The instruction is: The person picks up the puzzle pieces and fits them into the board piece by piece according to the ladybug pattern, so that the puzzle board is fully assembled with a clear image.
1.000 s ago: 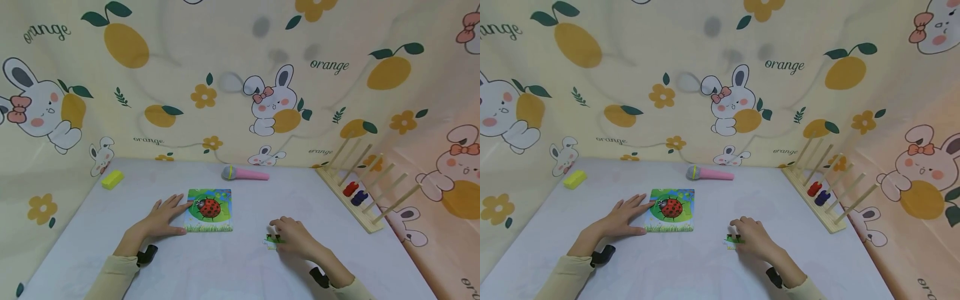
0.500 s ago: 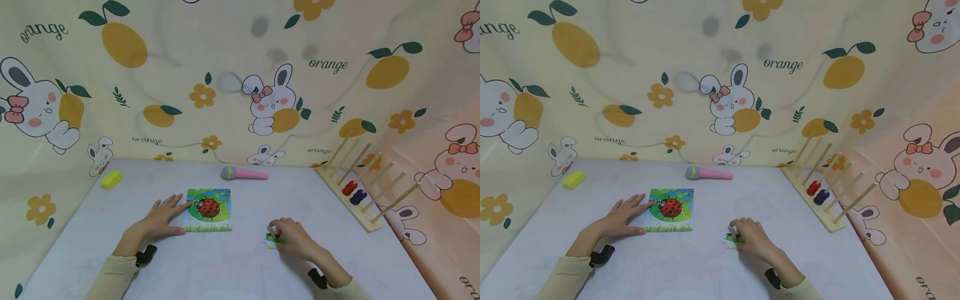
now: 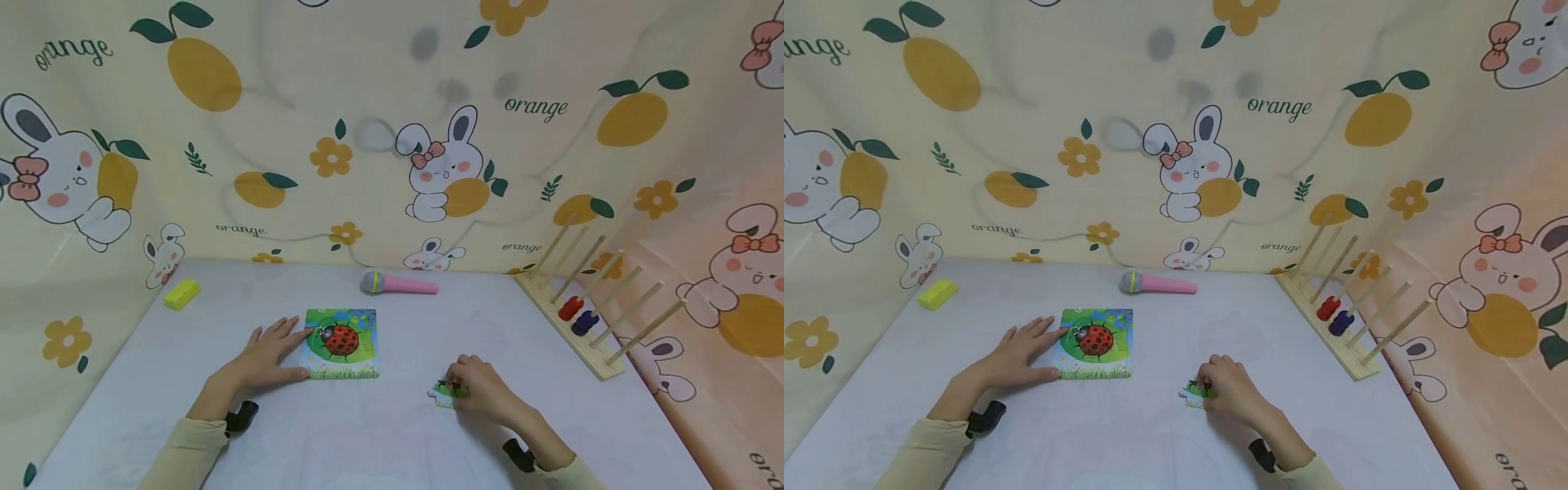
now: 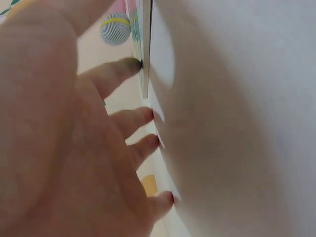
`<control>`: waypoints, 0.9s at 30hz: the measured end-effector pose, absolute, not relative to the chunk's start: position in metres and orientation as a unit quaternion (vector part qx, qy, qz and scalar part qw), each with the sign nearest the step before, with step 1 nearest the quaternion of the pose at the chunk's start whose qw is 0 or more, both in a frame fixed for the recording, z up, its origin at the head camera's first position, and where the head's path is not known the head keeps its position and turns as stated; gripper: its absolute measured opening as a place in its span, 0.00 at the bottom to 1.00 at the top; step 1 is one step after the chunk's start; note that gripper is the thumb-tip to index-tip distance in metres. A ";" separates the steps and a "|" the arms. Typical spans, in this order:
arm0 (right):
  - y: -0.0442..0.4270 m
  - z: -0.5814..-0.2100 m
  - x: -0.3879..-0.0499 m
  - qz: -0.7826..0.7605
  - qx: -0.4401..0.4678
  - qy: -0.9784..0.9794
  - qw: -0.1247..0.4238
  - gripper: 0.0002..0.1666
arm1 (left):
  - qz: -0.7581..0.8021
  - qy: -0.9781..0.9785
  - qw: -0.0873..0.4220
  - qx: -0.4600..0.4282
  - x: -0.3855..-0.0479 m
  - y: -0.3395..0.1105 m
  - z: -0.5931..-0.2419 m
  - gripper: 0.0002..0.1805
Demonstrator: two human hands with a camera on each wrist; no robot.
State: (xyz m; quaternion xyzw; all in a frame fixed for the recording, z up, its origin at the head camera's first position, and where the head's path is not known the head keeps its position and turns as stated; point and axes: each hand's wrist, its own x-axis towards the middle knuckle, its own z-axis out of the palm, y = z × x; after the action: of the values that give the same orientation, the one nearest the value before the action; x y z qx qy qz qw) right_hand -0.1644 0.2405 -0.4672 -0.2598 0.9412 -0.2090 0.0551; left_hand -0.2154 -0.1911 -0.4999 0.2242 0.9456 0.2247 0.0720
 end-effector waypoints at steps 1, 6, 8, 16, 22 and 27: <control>0.240 -0.467 -0.165 -0.217 -0.259 0.940 0.058 0.18 | 0.220 0.948 0.068 0.221 -0.215 -0.190 -0.499 0.46; 0.238 -0.463 -0.169 -0.286 -0.264 0.915 0.109 0.17 | 0.204 0.954 0.055 0.213 -0.212 -0.186 -0.497 0.43; 0.235 -0.462 -0.171 -0.311 -0.271 0.901 0.132 0.17 | 0.199 0.955 0.053 0.213 -0.211 -0.186 -0.497 0.42; 0.203 -0.461 -0.186 -0.333 -0.308 0.881 0.132 0.15 | 0.188 0.956 0.056 0.219 -0.211 -0.185 -0.496 0.39; 0.166 -0.462 -0.203 -0.347 -0.329 0.872 0.108 0.16 | 0.184 0.956 0.065 0.218 -0.211 -0.185 -0.496 0.40; 0.134 -0.466 -0.218 -0.375 -0.331 0.860 0.095 0.16 | 0.186 0.956 0.063 0.218 -0.211 -0.185 -0.496 0.41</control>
State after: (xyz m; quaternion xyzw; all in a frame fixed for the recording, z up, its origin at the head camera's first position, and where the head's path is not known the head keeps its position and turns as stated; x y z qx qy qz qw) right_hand -0.2177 0.1341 -0.4656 -0.3313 0.8604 -0.3753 0.0953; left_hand -0.2112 -0.1846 -0.4960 0.2182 0.9560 0.1858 0.0633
